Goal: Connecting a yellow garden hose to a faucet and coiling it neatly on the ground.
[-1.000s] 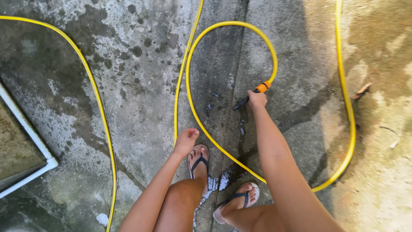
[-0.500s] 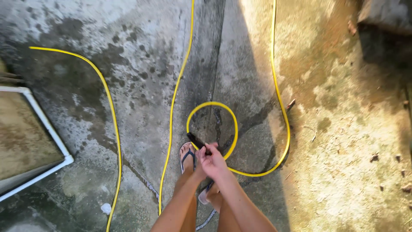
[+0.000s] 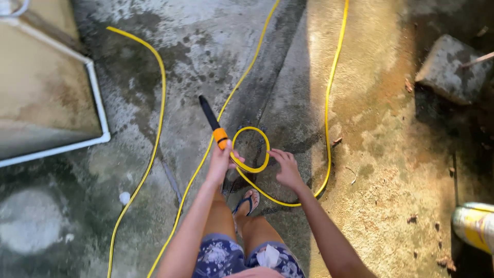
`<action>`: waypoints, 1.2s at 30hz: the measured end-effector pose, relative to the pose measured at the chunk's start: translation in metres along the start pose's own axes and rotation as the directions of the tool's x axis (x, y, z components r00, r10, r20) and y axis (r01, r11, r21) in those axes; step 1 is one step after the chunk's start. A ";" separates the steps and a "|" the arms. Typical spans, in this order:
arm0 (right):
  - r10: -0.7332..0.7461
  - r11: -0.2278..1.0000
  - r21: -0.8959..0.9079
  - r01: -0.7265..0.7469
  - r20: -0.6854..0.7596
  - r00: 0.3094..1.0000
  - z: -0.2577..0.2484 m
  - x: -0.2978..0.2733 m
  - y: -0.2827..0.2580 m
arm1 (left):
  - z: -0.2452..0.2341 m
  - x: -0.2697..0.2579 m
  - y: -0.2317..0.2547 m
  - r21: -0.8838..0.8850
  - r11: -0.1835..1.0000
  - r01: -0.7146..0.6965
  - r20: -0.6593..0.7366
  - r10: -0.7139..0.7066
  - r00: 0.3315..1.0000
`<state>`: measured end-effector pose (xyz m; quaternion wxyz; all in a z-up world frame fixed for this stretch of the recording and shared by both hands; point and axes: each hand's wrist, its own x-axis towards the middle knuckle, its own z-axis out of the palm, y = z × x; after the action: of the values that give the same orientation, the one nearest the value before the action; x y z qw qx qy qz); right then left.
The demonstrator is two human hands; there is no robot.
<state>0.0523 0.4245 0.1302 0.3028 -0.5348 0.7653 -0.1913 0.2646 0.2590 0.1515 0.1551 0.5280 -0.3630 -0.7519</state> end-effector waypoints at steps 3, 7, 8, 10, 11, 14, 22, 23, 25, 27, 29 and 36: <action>-0.062 0.997 -0.035 0.070 0.200 0.978 0.007 -0.005 -0.013 | -0.028 -0.033 0.030 -0.107 0.994 0.018 0.079 -0.009 0.997; -0.267 0.941 -0.079 0.328 0.421 0.867 0.041 0.003 -0.037 | -0.070 -0.092 0.074 -0.128 0.988 0.085 0.107 -0.071 0.992; -0.393 0.888 -0.074 0.453 0.386 0.834 0.066 0.002 -0.023 | -0.081 -0.101 0.079 -0.108 0.991 0.083 0.120 -0.070 0.990; -0.520 0.814 -0.068 0.577 0.359 0.775 0.095 -0.001 -0.014 | -0.111 -0.108 0.077 -0.097 0.992 0.081 0.123 -0.068 0.990; -0.454 0.839 -0.076 0.538 0.446 0.771 0.099 -0.003 -0.021 | -0.130 -0.105 0.070 -0.225 0.973 0.055 0.070 -0.040 0.997; -0.429 0.861 -0.054 0.506 0.458 0.779 0.088 -0.016 -0.047 | -0.185 -0.078 0.045 -0.359 0.924 -0.134 -0.216 0.057 0.975; -0.261 0.956 -0.065 0.287 0.262 0.929 0.007 -0.044 -0.172 | -0.311 -0.012 -0.092 -0.307 0.910 -0.279 -0.417 0.135 0.899; -0.281 0.956 -0.025 0.292 0.204 0.938 -0.001 -0.048 -0.187 | -0.310 -0.027 -0.101 -0.368 0.910 -0.189 -0.344 0.055 0.937; -0.294 0.955 0.014 0.295 0.149 0.944 -0.015 -0.057 -0.215 | -0.305 -0.062 -0.120 -0.425 0.901 -0.088 -0.265 -0.031 0.964; -0.291 0.937 0.241 0.254 0.134 0.947 -0.028 -0.067 -0.242 | -0.299 -0.103 -0.136 -0.448 0.894 0.027 -0.069 -0.065 0.995; -0.342 0.923 0.212 0.321 0.071 0.937 -0.040 -0.079 -0.263 | -0.305 -0.121 -0.170 -0.299 0.954 -0.008 -0.001 0.008 1.000; -0.674 0.739 -0.196 0.645 -0.203 0.710 -0.045 -0.109 -0.291 | -0.253 -0.204 -0.162 0.747 0.366 -0.555 0.217 0.654 0.724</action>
<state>0.2538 0.4221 0.3713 0.0813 -0.7587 0.5657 -0.3126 0.5986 0.3997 0.1305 0.1991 0.4122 -0.8051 -0.3772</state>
